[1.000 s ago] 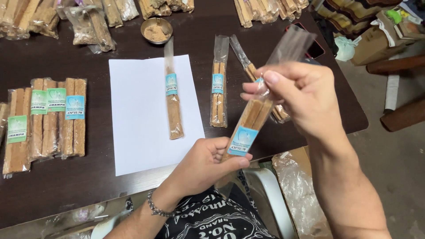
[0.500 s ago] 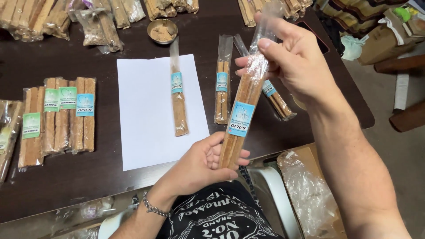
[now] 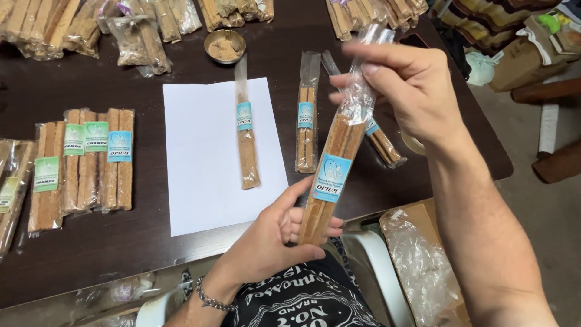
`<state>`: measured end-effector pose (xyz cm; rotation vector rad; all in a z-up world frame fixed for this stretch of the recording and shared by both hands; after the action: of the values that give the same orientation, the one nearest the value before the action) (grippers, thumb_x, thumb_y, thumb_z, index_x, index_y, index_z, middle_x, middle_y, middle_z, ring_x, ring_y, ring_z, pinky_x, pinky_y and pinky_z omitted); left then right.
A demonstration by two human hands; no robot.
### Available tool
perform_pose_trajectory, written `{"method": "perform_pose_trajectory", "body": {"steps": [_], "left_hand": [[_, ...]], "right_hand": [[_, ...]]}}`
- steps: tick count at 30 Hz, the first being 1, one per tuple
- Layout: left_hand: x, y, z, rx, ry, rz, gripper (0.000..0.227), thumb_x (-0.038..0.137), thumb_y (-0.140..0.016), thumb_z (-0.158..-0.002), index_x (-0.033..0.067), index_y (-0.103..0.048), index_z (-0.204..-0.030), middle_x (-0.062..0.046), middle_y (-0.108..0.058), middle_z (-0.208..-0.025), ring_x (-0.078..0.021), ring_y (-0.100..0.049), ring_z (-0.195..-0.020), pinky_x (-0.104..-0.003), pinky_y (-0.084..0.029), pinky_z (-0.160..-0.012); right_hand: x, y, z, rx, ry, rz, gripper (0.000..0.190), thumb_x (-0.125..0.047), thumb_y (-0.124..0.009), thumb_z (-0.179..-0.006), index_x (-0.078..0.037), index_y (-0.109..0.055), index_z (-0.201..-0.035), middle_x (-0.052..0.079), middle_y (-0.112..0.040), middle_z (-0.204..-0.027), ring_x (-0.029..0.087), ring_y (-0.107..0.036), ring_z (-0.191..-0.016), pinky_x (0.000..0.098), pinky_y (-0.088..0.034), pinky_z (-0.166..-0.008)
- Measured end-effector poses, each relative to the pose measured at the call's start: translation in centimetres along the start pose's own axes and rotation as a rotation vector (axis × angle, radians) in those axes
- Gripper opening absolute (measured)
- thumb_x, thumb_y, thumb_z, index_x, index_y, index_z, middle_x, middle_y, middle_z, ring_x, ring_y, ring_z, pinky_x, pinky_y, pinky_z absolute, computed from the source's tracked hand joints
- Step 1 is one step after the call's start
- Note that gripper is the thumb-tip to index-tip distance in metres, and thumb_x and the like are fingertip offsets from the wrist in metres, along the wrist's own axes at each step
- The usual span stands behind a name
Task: The person places bundles of wooden sticks into plastic sleeves, gathers loose sticks from a workspace, and places them together into a final plastic package.
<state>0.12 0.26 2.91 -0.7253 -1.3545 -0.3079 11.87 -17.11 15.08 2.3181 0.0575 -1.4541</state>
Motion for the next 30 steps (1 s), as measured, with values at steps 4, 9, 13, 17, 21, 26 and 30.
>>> {"method": "perform_pose_trajectory", "body": {"steps": [4,9,13,17,21,26,30], "left_hand": [[0.2,0.0,0.4,0.003,-0.058,0.004,0.11,0.0,-0.076,-0.081,0.0105,-0.005,-0.163,-0.021,-0.073,-0.124,-0.0272,-0.073,-0.115,-0.036,-0.061,-0.096],[0.2,1.1,0.4,0.105,-0.112,0.129,0.117,-0.001,-0.076,-0.08,0.0161,0.005,-0.163,-0.03,-0.07,-0.125,-0.0321,-0.074,-0.112,-0.037,-0.063,-0.09],[-0.4,1.3,0.2,0.117,-0.062,0.113,0.118,-0.001,-0.074,-0.081,0.0161,0.009,-0.162,-0.029,-0.07,-0.125,-0.0318,-0.073,-0.115,-0.035,-0.063,-0.089],[-0.9,1.5,0.1,0.166,-0.083,0.097,0.114,-0.001,-0.075,-0.079,0.0181,-0.001,-0.164,-0.028,-0.072,-0.122,-0.0281,-0.074,-0.114,-0.034,-0.062,-0.09],[-1.0,1.8,0.1,0.208,-0.103,0.082,0.115,-0.001,-0.076,-0.079,0.0165,-0.001,-0.164,-0.027,-0.074,-0.116,-0.0285,-0.073,-0.116,-0.035,-0.06,-0.096],[-0.1,1.9,0.1,0.24,-0.123,0.079,0.113,-0.003,-0.076,-0.078,0.0197,-0.007,-0.164,-0.026,-0.075,-0.115,-0.0272,-0.075,-0.113,-0.033,-0.06,-0.095],[-0.7,2.1,0.1,0.285,-0.152,0.051,0.116,-0.003,-0.077,-0.078,0.0181,-0.001,-0.163,-0.026,-0.075,-0.118,-0.0271,-0.074,-0.116,-0.033,-0.059,-0.098]], "right_hand": [[2.6,0.3,0.2,-0.093,-0.039,-0.181,0.026,-0.012,-0.052,-0.108,0.005,-0.065,-0.121,0.024,-0.072,-0.117,0.033,-0.078,-0.106,0.0386,-0.068,-0.098],[4.3,-4.2,4.1,-0.457,-0.162,-0.543,0.111,-0.085,-0.048,-0.09,0.017,-0.053,-0.133,0.035,-0.063,-0.132,0.042,-0.07,-0.119,0.0484,-0.06,-0.102],[3.9,-6.2,5.3,-0.297,-0.181,-0.633,0.064,-0.036,-0.076,-0.095,0.01,-0.057,-0.135,0.028,-0.066,-0.131,0.042,-0.069,-0.122,0.0523,-0.057,-0.11],[4.1,-7.1,5.7,0.017,-0.433,-0.596,0.048,-0.011,-0.074,-0.082,0.014,-0.064,-0.121,0.032,-0.072,-0.122,0.041,-0.075,-0.108,0.0472,-0.065,-0.093],[4.1,-7.9,5.6,0.086,-0.481,-0.652,0.044,-0.011,-0.068,-0.087,0.014,-0.064,-0.122,0.029,-0.067,-0.134,0.036,-0.074,-0.109,0.0455,-0.064,-0.095],[4.9,-8.2,5.6,0.018,-0.405,-0.576,0.038,-0.022,-0.062,-0.096,0.01,-0.071,-0.115,0.027,-0.065,-0.141,0.027,-0.072,-0.107,0.036,-0.062,-0.088],[5.4,-8.4,6.1,0.05,-0.459,-0.515,0.047,-0.026,-0.058,-0.098,0.01,-0.068,-0.126,0.021,-0.077,-0.102,0.022,-0.074,-0.086,0.0323,-0.062,-0.08]]}}
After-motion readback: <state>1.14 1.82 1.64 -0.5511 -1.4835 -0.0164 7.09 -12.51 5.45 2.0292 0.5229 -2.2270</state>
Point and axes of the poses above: each hand's wrist, its own z-axis away from the middle knuckle, its own y-axis out of the back of the hand, x = y × z, the point moved 5 cm from there along -z, towards the middle knuckle
